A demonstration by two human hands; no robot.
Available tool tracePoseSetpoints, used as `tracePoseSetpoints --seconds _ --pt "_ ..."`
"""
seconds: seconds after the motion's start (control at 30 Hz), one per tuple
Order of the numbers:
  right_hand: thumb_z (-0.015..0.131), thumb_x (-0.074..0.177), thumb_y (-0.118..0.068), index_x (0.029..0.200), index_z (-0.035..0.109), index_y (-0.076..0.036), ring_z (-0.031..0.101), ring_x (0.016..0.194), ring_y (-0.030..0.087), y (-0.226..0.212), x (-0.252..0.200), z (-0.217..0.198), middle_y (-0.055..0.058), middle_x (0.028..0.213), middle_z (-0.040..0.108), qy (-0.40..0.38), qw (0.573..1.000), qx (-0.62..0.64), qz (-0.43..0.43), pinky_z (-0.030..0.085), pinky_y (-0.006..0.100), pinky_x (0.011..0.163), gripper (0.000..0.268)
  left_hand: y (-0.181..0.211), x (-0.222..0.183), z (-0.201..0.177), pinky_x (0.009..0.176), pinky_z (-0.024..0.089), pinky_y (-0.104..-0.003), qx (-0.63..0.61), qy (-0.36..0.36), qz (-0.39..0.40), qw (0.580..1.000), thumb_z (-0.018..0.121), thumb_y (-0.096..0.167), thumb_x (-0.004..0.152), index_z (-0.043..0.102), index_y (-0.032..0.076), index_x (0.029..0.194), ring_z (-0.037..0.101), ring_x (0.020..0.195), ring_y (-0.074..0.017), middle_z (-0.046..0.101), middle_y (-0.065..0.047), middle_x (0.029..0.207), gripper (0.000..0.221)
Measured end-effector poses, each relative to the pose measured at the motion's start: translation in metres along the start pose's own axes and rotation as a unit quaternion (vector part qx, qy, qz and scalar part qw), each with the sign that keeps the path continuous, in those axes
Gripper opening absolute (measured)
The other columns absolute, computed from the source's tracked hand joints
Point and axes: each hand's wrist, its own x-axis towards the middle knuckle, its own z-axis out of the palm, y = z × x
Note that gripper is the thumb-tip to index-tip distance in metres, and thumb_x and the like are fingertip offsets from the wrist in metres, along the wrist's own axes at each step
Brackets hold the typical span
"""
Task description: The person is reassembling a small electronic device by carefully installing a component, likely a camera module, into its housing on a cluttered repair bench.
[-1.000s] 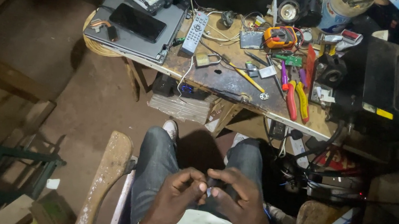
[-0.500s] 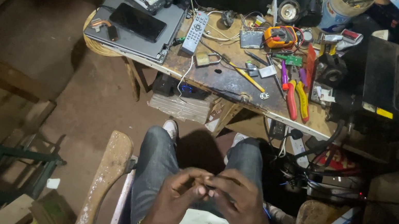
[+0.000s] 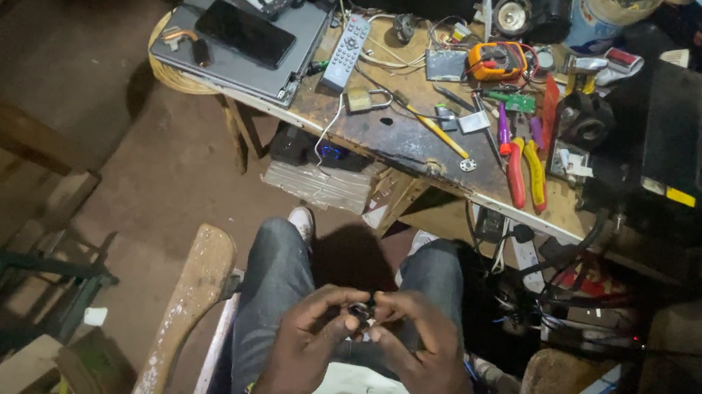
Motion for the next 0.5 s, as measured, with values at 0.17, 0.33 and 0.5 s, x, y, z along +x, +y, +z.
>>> tracePoseSetpoints --seconds 0.17,0.33,0.5 --pt "0.059 0.079 -0.018 0.094 0.059 -0.003 0.061 0.078 0.020 0.000 0.001 0.003 0.010 0.085 0.060 0.006 1.000 0.015 -0.006 0.049 0.026 0.067 0.021 0.002 -0.001 -0.001 0.069 0.047 -0.026 0.004 0.010 -0.001 1.000 0.055 0.029 0.081 0.062 0.004 0.096 0.059 0.082 -0.0151 0.062 -0.007 0.090 0.030" --pt "0.058 0.080 -0.020 0.091 0.059 -0.003 0.061 0.076 0.020 -0.006 0.006 0.005 0.010 0.083 0.060 0.014 1.000 0.016 -0.016 0.047 0.028 0.067 0.020 0.011 -0.001 -0.004 0.072 0.048 -0.028 0.036 0.005 0.017 0.999 0.053 0.029 0.082 0.063 0.005 0.096 0.061 0.085 -0.0167 0.063 -0.008 0.092 0.030" --pt "0.051 0.084 -0.013 0.087 0.059 -0.003 0.059 0.085 0.024 -0.014 0.007 0.008 0.013 0.093 0.055 0.003 0.990 -0.102 -0.095 0.050 0.033 0.077 0.013 0.004 -0.003 -0.003 0.060 0.046 -0.024 0.041 0.024 -0.001 0.999 0.058 0.019 0.079 0.063 0.004 0.096 0.055 0.069 -0.0113 0.058 -0.004 0.078 0.023"
